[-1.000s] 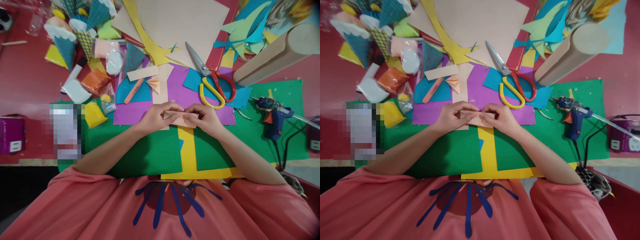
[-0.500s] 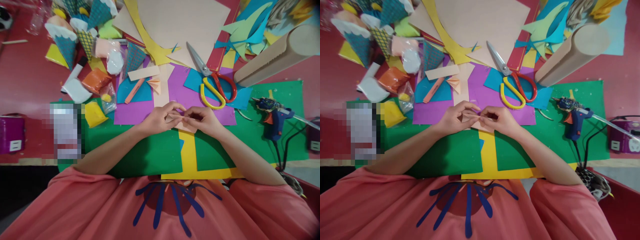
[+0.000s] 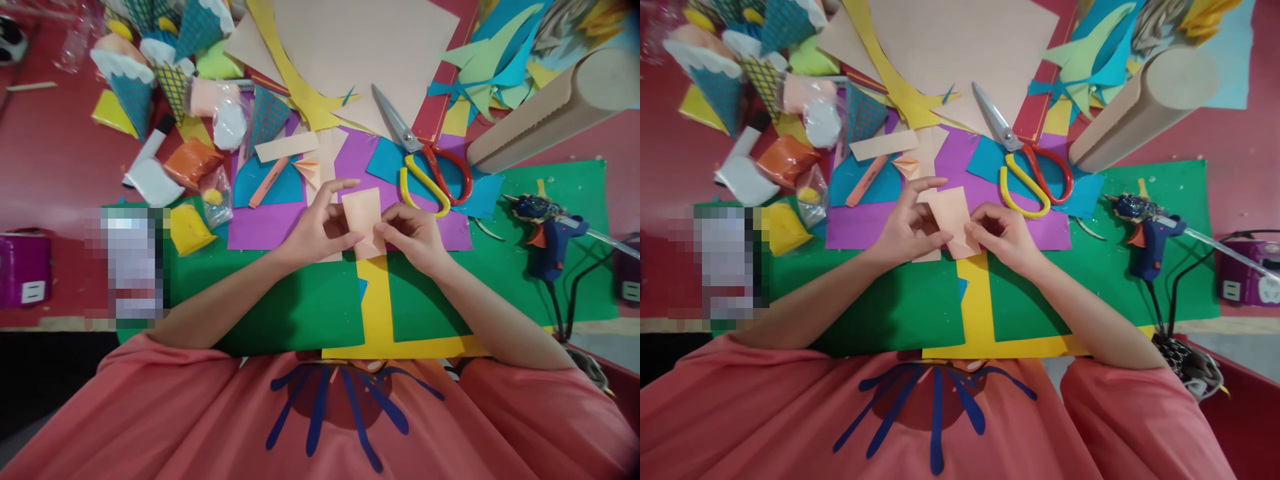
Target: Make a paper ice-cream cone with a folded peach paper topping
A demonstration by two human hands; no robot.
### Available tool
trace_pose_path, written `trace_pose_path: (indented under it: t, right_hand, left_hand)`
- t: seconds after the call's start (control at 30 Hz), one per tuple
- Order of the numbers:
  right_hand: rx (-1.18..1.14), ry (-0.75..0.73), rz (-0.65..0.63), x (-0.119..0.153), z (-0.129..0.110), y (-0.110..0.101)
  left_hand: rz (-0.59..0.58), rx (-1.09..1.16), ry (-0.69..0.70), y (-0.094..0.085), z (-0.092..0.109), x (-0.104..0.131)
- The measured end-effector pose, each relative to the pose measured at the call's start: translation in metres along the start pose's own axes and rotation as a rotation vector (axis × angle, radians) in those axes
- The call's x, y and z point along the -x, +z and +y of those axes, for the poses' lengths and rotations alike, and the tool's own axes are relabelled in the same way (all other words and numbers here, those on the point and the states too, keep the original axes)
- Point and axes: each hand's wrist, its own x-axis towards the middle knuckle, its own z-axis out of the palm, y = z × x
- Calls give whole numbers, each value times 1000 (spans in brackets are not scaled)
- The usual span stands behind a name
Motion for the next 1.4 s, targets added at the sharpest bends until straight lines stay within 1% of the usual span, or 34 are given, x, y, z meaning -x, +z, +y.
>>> trace_pose_path:
  t: [0.1,0.23,0.37,0.47,0.57,0.67,0.73,1.13,1.27,1.4]
  right_hand:
    - [4,13,21,-1,-1,1]
    - [34,7,42,-2,-1,1]
    - [57,1,58,-4,1,-1]
    - [21,19,20,-4,3,-2]
    - [-14,45,-21,-3,5,-3]
    - [-14,39,-4,-3,7,-3]
    - [-16,27,9,-3,8,-4]
    - [-46,47,16,-4,6,-3]
    - [-50,39,18,-4,7,-4]
    - [-61,46,-28,-4,6,-5]
  left_hand:
    - [2,-21,-4,0,-1,1]
    - [39,-51,-13,-2,-3,2]
    - [84,-77,7,-5,-6,0]
    - [135,-65,58,-6,-9,-2]
    - [166,-21,138,-5,-12,-3]
    - [166,27,207,-4,-15,-4]
    - [163,35,224,-4,-16,-4]
    - [175,-9,145,-4,-11,-3]
    - [167,16,139,-4,-8,-2]
    - [142,13,94,-4,-5,-1]
